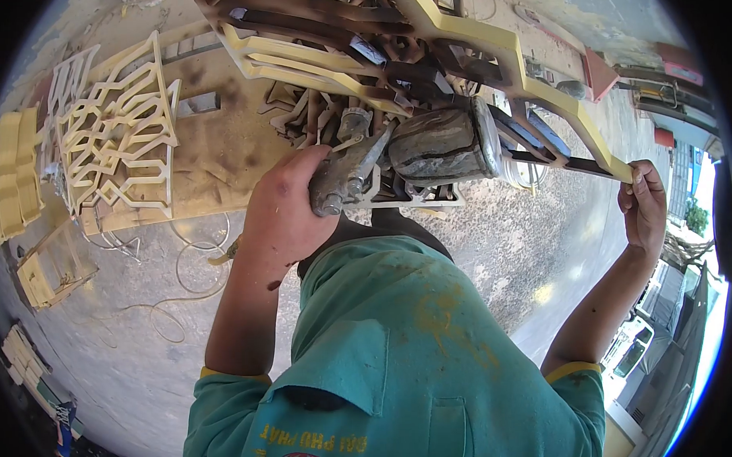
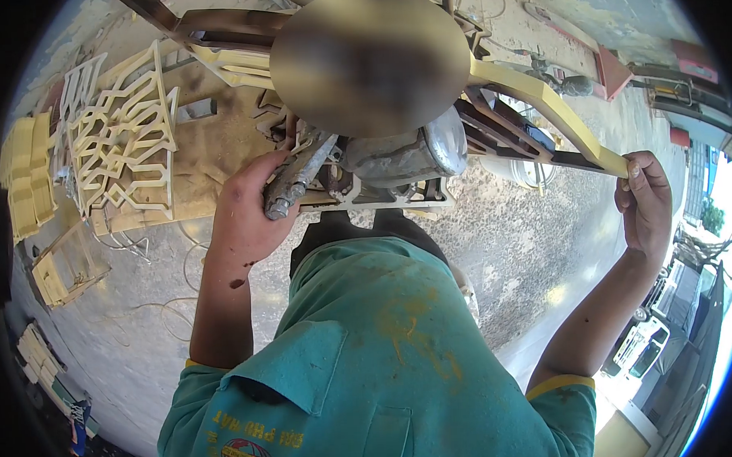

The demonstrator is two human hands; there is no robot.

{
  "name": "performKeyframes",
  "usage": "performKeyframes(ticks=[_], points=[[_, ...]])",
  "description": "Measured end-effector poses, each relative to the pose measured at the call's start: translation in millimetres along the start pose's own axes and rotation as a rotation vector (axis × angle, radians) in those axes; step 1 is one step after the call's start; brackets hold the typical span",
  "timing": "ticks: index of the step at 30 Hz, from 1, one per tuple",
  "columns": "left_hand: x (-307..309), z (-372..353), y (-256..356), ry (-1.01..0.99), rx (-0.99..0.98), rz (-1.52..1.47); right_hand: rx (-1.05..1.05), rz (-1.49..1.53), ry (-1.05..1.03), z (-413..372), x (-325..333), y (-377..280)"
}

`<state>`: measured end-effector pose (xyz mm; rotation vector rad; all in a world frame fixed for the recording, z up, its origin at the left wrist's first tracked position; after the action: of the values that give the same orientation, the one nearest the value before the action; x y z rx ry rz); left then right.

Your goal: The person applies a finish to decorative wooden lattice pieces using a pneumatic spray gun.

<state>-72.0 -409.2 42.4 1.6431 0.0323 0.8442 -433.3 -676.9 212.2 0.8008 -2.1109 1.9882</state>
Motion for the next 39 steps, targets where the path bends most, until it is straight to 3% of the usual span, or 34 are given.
performKeyframes(ticks=[16,31,39], points=[[0,2,3,-0.024,-0.027,-0.014,-0.015,-0.002,-0.01,2,3,1],[19,1,-3,0.115,-0.042,0.002,-0.016,0.018,0.023,-3,-2,-2],[13,-3,-5,0.01,-0.013,0.035,-0.022,0.004,0.009,-1,2,0]])
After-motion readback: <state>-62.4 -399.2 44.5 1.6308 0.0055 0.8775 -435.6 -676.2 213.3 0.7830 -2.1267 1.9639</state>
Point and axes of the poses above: each hand's wrist, its own z-axis towards the middle knuckle, its own x-axis out of the back of the hand, y = z × x, the point moved 2 cm from there along z, towards the middle knuckle, and after that the axes turned 11 degrees about y, right-handed, at the moved point
